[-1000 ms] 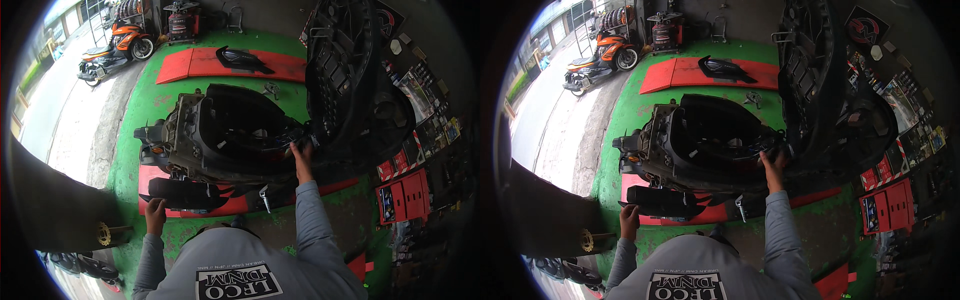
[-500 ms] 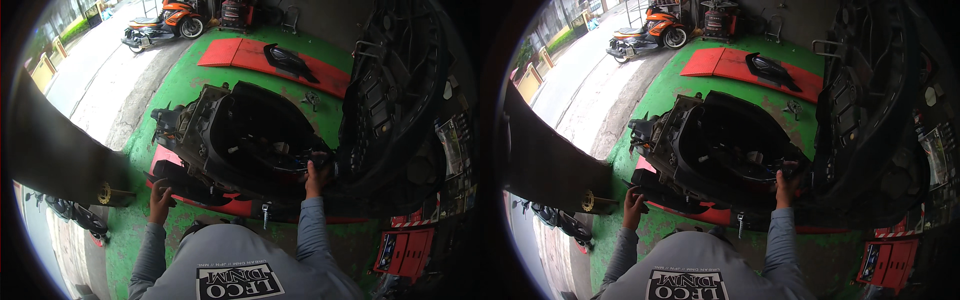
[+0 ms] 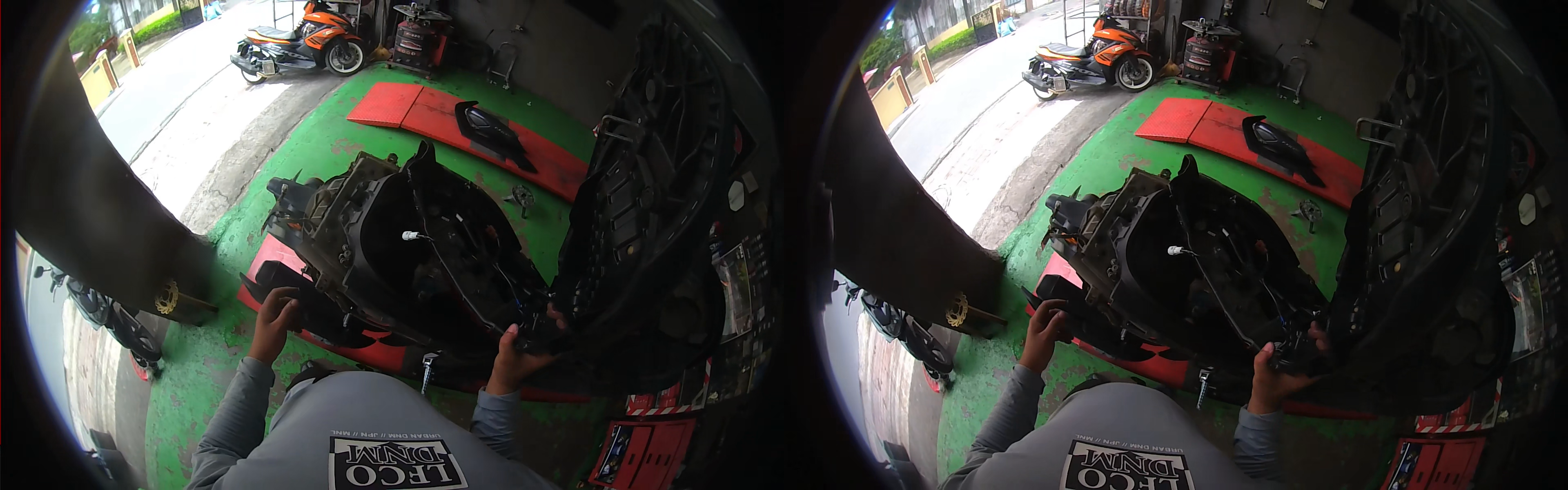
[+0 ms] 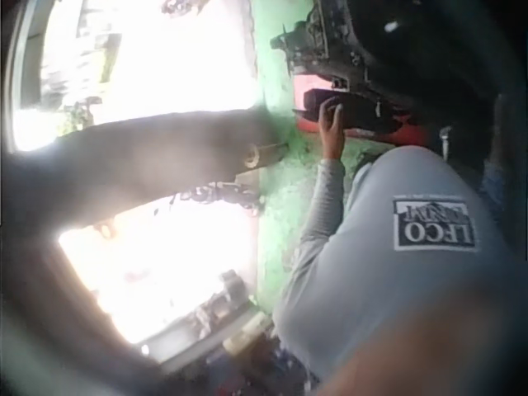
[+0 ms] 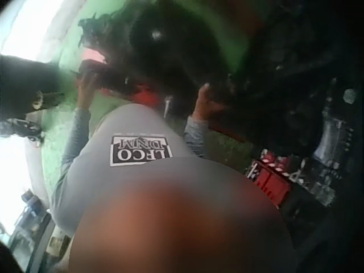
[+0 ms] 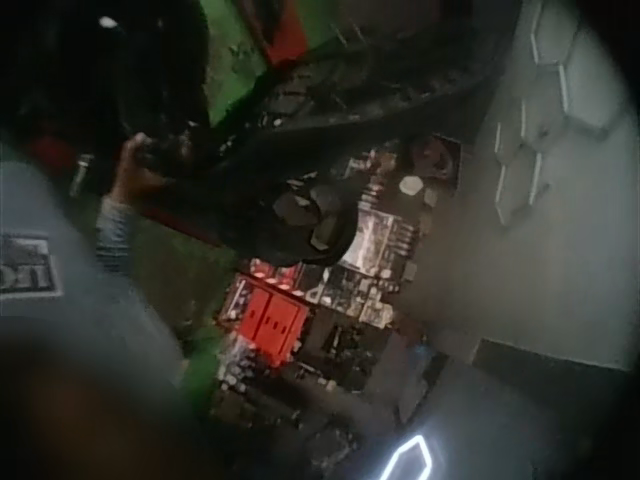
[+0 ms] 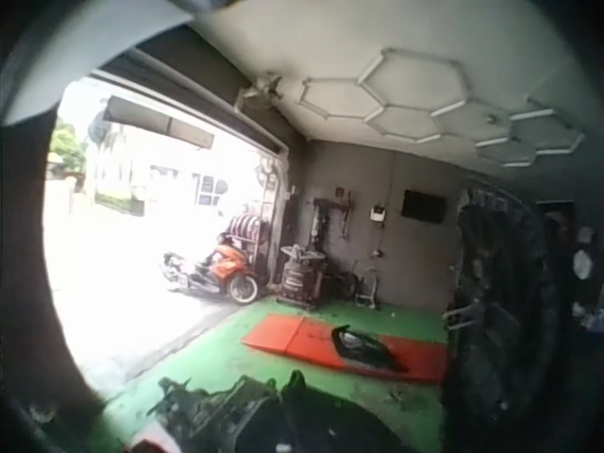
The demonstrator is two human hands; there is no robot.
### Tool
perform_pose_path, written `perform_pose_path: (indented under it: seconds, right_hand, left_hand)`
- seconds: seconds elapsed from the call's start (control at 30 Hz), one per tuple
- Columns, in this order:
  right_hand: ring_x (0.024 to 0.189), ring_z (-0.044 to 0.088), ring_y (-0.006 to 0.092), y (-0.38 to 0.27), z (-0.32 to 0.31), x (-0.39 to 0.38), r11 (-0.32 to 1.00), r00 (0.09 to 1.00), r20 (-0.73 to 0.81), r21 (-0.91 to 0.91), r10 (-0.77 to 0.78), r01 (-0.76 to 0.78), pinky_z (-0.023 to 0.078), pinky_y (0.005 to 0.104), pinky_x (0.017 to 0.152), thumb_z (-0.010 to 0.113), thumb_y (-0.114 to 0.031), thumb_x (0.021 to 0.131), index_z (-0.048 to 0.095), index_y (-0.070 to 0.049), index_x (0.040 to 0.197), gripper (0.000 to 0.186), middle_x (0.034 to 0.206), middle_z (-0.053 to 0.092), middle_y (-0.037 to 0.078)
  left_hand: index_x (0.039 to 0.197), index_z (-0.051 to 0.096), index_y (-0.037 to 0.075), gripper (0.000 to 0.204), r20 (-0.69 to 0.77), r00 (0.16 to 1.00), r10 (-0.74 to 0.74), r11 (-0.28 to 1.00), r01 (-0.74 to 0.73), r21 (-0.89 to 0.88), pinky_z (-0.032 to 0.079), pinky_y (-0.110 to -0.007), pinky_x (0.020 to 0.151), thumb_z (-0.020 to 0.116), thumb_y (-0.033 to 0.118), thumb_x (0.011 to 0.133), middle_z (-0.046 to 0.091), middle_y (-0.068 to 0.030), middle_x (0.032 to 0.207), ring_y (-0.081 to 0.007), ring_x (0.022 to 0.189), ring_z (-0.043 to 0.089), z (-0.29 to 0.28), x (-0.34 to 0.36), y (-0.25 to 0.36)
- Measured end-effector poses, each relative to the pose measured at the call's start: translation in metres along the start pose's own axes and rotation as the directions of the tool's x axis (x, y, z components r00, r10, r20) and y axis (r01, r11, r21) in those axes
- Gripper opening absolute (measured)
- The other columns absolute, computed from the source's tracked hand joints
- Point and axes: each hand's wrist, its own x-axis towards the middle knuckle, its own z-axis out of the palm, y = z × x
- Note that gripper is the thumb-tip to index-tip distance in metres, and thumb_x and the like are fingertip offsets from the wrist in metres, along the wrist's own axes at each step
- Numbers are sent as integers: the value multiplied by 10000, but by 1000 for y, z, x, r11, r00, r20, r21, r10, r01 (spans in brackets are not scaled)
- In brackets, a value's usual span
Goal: Removing and inspecting/repairing a motorcycle taillight assembly and wiring.
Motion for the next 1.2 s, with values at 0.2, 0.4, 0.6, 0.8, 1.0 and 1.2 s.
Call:
perform_pose_path:
  seconds: [0.2,0.4,0.6,0.8,1.0,1.2]
  right_hand:
    - [1220,526,329,-61,15,21,992,991,-63,-49,-121,118,414,460,1092,711,-329,834,353,45,1361,739,1256,483,171]
    - [1258,530,307,-113,75,11,737,878,-138,612,458,-288,441,469,1089,683,-241,837,360,-12,1438,720,1325,519,153]
    - [1288,509,270,-168,171,-30,321,734,208,798,647,-510,442,449,1091,616,-239,871,379,-71,1456,653,1327,535,116]
    - [1324,475,262,-176,256,-95,502,679,448,459,582,-733,378,435,1126,630,-332,923,347,-77,1468,665,1367,490,105]
    - [1280,495,265,-172,296,-123,580,709,567,434,419,-690,374,410,1078,628,-376,942,371,-66,1453,651,1371,502,133]
    - [1183,576,283,-160,277,-24,739,738,500,253,453,-624,407,393,1029,677,-371,935,562,-55,1308,502,1206,637,117]
  left_hand:
    - [1268,554,28,351,233,965,116,992,-126,26,497,-306,897,633,220,985,635,-64,1099,-163,1037,617,37,23,47]
    - [1445,376,40,647,316,914,256,965,-227,-129,408,-370,1072,704,265,934,534,-112,1348,-207,1278,500,29,56,63]
    - [1483,306,43,991,315,910,268,908,-130,-399,433,-374,1063,827,488,768,516,-97,1370,-218,1267,518,-54,78,64]
    - [1438,400,42,858,269,945,188,748,40,-662,450,-461,1069,741,538,826,528,-113,1374,-285,1264,539,-178,127,31]
    - [1481,394,69,730,198,975,101,676,79,-732,381,-520,1138,618,497,934,490,-133,1469,-352,1317,504,-251,208,-3]
    - [1422,466,28,661,290,957,10,771,177,-612,456,-448,1074,596,467,945,560,-129,1396,-284,1254,570,-273,261,-2]
